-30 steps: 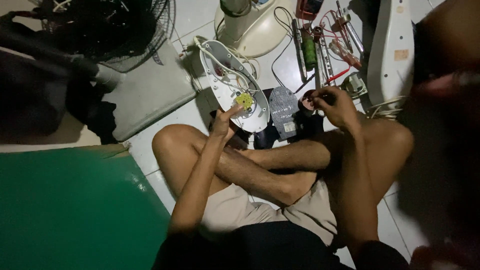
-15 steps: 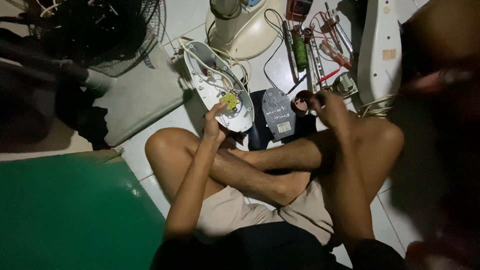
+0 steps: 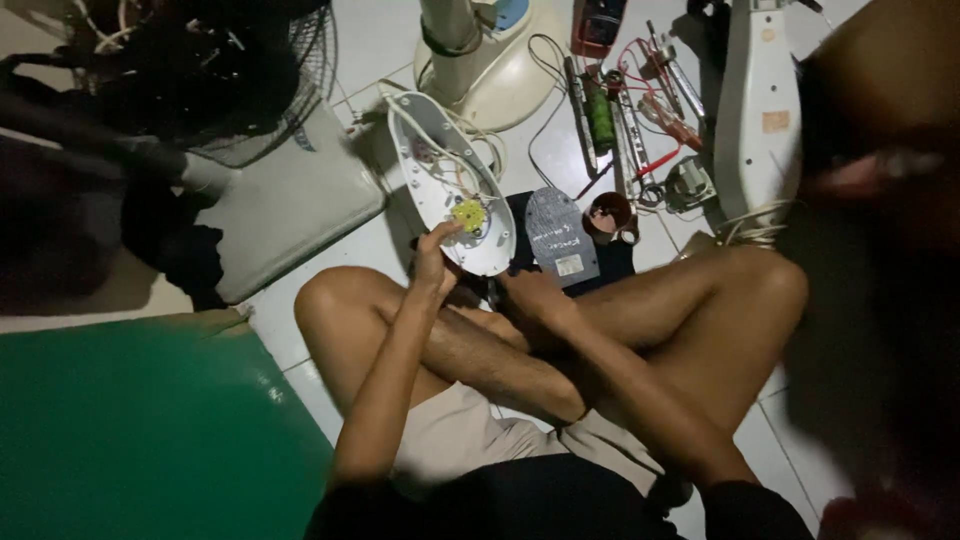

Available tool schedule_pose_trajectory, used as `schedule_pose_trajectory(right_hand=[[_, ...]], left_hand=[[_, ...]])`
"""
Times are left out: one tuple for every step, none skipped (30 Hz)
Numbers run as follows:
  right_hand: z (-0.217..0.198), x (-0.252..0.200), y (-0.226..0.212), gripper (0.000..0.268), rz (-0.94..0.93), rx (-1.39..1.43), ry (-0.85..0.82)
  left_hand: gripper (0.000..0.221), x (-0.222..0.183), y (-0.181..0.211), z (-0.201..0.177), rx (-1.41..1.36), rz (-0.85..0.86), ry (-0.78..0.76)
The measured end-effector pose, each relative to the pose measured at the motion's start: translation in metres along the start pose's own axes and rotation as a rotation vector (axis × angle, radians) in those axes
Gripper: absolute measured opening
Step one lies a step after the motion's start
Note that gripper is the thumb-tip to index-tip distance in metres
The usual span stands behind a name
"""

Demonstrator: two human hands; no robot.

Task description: Disassembling a handheld massager using a screwdriver to remove the casing and inspect internal electronics.

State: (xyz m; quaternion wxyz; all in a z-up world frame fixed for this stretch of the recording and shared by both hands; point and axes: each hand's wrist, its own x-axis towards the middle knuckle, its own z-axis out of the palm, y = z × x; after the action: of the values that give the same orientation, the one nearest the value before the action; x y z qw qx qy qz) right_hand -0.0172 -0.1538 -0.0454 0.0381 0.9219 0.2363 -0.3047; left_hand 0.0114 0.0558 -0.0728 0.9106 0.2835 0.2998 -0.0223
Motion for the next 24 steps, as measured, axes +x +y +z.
schedule_pose_trajectory(right_hand=[[-0.001,0.006,0.009,0.038,-0.008,-0.001,0.004],[-0.002,0.012,0.018,0.050,-0.100,0.161,-0.089],[-0.004,0.017,0.027,0.062,-0.190,0.322,-0.185],[0.001,0.017,0.032,0.062,-0.198,0.322,-0.185],[0.006,0.017,0.038,0.075,-0.210,0.390,-0.117],[0.010,0.018,0.044,0.091,-0.224,0.455,-0.045],[0.000,0.011,0.055,0.091,-0.233,0.454,-0.042],[-0.011,0.004,0.067,0.085,-0.248,0.497,0.010],[-0.022,-0.003,0.079,0.079,-0.264,0.540,0.061],[-0.051,-0.022,0.085,0.079,-0.272,0.535,0.055],[-0.079,-0.041,0.091,0.071,-0.276,0.634,0.159],[-0.109,-0.059,0.097,0.064,-0.276,0.733,0.265],[-0.098,-0.060,0.118,0.064,-0.283,0.728,0.259],[-0.087,-0.060,0.142,0.058,-0.271,0.773,0.391],[-0.078,-0.059,0.166,0.052,-0.258,0.816,0.525],[-0.064,-0.056,0.189,0.052,-0.262,0.813,0.521],[-0.051,-0.052,0.213,0.044,-0.262,0.818,0.667],[-0.039,-0.047,0.237,0.038,-0.262,0.820,0.816],[-0.043,-0.051,0.237,0.038,-0.269,0.817,0.815],[-0.046,-0.057,0.237,0.045,-0.273,1.023,0.898],[-0.049,-0.062,0.237,0.054,-0.274,1.232,0.975],[-0.042,-0.056,0.238,0.054,-0.278,1.232,0.975],[-0.035,-0.049,0.240,0.050,-0.385,1.327,0.908],[-0.028,-0.042,0.242,0.047,-0.491,1.421,0.838]], left_hand=[[0.030,0.006,-0.003,-0.003,0.000,0.009,0.003],[0.025,0.010,-0.008,-0.006,-0.020,-0.004,0.005],[0.023,0.014,-0.012,-0.009,-0.040,-0.017,0.008],[0.023,0.009,-0.009,-0.004,-0.039,-0.011,0.013],[0.025,0.004,-0.006,0.002,-0.045,-0.001,0.034],[0.027,0.000,-0.003,0.008,-0.052,0.012,0.052],[0.027,0.003,-0.006,0.002,-0.051,0.022,0.054],[0.031,0.006,-0.008,-0.003,-0.034,0.036,0.059],[0.036,0.010,-0.010,-0.008,-0.017,0.051,0.064],[0.036,0.007,-0.009,-0.002,-0.023,0.057,0.071],[0.037,0.005,-0.008,0.003,-0.020,0.072,0.062],[0.039,0.004,-0.007,0.009,-0.017,0.086,0.052],[0.039,0.001,-0.007,0.011,-0.023,0.091,0.058],[0.040,-0.001,-0.007,0.014,-0.015,0.102,0.056],[0.041,-0.002,-0.008,0.018,-0.007,0.114,0.054],[0.041,-0.006,-0.007,0.021,-0.011,0.117,0.057],[0.044,-0.010,-0.006,0.024,0.009,0.132,0.055],[0.047,-0.013,-0.005,0.027,0.030,0.150,0.051],[0.047,-0.018,-0.002,0.032,0.026,0.156,0.052],[0.056,-0.025,0.000,0.037,0.151,0.165,0.093],[0.066,-0.031,0.002,0.042,0.276,0.172,0.135],[0.066,-0.030,0.000,0.040,0.275,0.176,0.136],[0.065,-0.029,-0.002,0.038,0.272,0.169,0.150],[0.064,-0.028,-0.003,0.036,0.271,0.163,0.163]])
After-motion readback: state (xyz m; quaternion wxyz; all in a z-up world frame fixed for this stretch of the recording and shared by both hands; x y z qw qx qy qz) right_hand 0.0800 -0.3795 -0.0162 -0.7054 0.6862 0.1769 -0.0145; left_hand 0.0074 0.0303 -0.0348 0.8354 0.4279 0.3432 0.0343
